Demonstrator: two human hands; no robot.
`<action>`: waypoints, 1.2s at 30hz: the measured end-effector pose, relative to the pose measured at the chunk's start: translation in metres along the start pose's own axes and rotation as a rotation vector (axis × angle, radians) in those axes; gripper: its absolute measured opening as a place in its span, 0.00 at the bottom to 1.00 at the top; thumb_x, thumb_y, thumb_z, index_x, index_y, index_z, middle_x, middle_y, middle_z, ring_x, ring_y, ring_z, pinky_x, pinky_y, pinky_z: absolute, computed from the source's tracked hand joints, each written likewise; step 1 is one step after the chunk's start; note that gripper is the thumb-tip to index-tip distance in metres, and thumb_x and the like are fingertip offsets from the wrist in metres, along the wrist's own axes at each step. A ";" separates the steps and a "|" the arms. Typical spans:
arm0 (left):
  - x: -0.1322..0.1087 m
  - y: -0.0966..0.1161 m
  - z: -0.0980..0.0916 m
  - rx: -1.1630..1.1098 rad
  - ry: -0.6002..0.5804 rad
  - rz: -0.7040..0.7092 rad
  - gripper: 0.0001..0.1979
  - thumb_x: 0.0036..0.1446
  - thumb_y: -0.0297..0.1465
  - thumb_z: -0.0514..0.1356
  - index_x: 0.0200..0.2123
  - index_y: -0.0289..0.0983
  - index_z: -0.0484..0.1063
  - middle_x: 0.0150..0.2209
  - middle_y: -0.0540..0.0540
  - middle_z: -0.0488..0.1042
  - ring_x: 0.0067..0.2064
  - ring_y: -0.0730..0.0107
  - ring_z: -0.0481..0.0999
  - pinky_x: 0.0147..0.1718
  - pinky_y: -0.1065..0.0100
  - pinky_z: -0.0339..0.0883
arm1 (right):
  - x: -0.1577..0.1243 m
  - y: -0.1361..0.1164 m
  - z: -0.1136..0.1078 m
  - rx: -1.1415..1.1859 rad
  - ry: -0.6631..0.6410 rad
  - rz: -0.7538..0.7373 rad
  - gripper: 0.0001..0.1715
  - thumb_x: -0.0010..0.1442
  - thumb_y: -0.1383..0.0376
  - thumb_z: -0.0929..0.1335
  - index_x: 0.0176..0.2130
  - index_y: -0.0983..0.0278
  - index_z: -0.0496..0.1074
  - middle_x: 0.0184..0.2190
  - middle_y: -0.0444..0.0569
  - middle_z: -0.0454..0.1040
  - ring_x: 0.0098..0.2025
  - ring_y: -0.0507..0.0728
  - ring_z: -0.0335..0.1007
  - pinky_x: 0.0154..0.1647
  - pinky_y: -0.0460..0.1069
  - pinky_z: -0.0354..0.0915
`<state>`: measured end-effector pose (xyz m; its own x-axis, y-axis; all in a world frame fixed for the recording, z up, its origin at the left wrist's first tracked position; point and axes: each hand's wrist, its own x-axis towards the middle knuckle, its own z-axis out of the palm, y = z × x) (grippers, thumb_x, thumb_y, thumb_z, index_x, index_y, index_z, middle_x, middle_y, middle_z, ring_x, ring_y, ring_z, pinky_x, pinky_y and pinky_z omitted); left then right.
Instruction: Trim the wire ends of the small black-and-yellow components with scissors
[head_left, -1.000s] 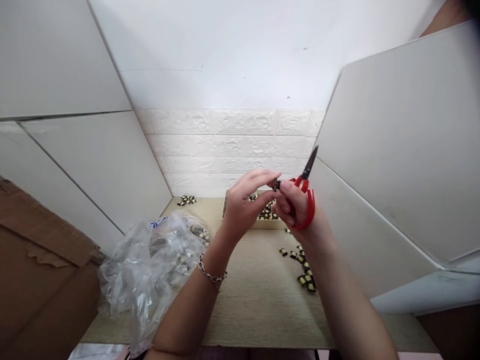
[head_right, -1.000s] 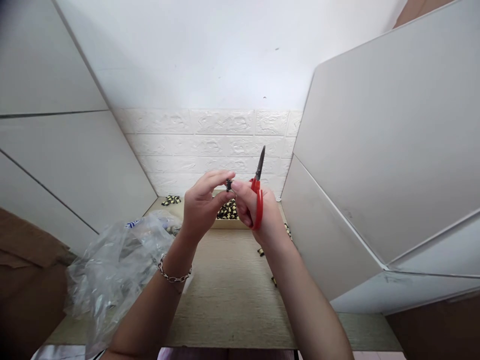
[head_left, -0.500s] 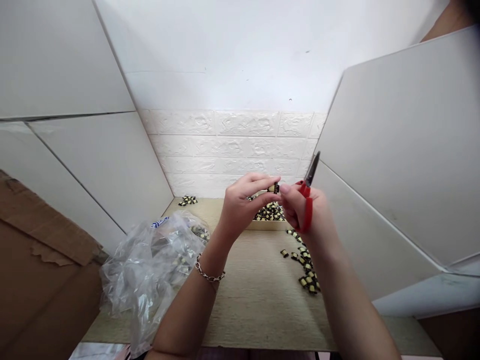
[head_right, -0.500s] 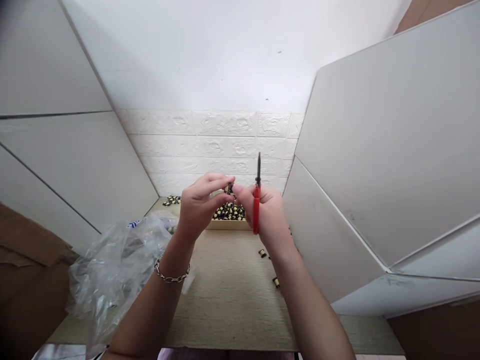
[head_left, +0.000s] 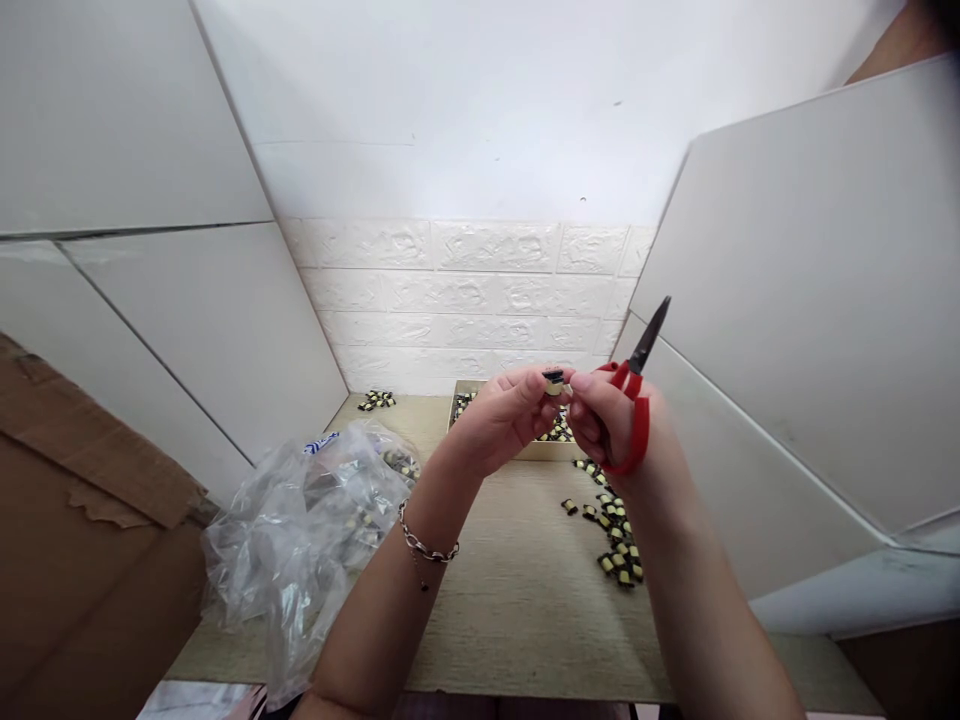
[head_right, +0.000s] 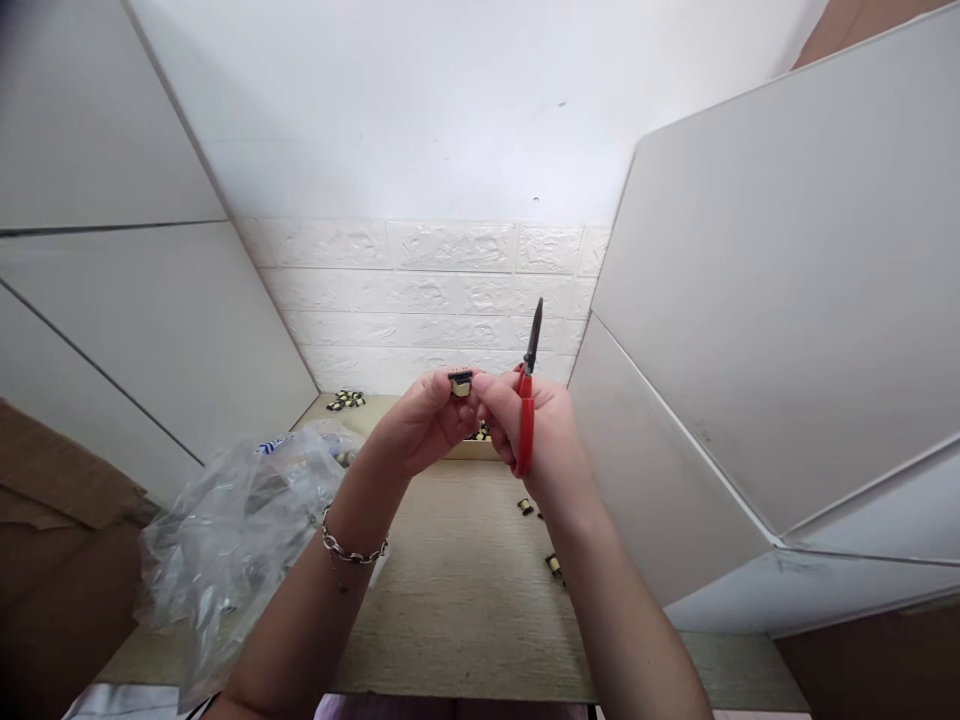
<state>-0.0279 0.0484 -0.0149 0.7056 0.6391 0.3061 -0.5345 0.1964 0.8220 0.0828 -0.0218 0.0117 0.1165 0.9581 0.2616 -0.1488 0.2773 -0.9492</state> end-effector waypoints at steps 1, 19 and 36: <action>0.000 -0.001 0.000 -0.042 -0.007 -0.023 0.19 0.40 0.44 0.64 0.29 0.34 0.74 0.24 0.51 0.69 0.26 0.82 0.66 0.27 0.78 0.61 | -0.001 0.000 0.000 -0.011 0.001 0.010 0.18 0.51 0.60 0.67 0.17 0.66 0.62 0.11 0.38 0.57 0.12 0.44 0.48 0.10 0.43 0.42; 0.000 -0.007 0.002 -0.191 -0.061 -0.129 0.16 0.43 0.41 0.63 0.25 0.33 0.73 0.23 0.50 0.70 0.28 0.80 0.69 0.30 0.77 0.63 | -0.001 0.008 -0.006 -0.005 -0.006 -0.032 0.18 0.53 0.61 0.66 0.17 0.64 0.60 0.10 0.37 0.54 0.11 0.44 0.46 0.10 0.43 0.41; 0.001 -0.003 0.005 0.228 0.001 0.122 0.12 0.45 0.35 0.63 0.35 0.38 0.76 0.31 0.48 0.76 0.33 0.74 0.72 0.38 0.68 0.63 | 0.009 0.012 -0.012 0.007 -0.073 -0.030 0.17 0.52 0.65 0.64 0.16 0.65 0.59 0.11 0.37 0.52 0.11 0.43 0.45 0.09 0.42 0.39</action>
<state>-0.0235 0.0445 -0.0147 0.6416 0.6486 0.4094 -0.4969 -0.0552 0.8661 0.0936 -0.0107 0.0008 0.0490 0.9520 0.3020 -0.1531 0.3060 -0.9397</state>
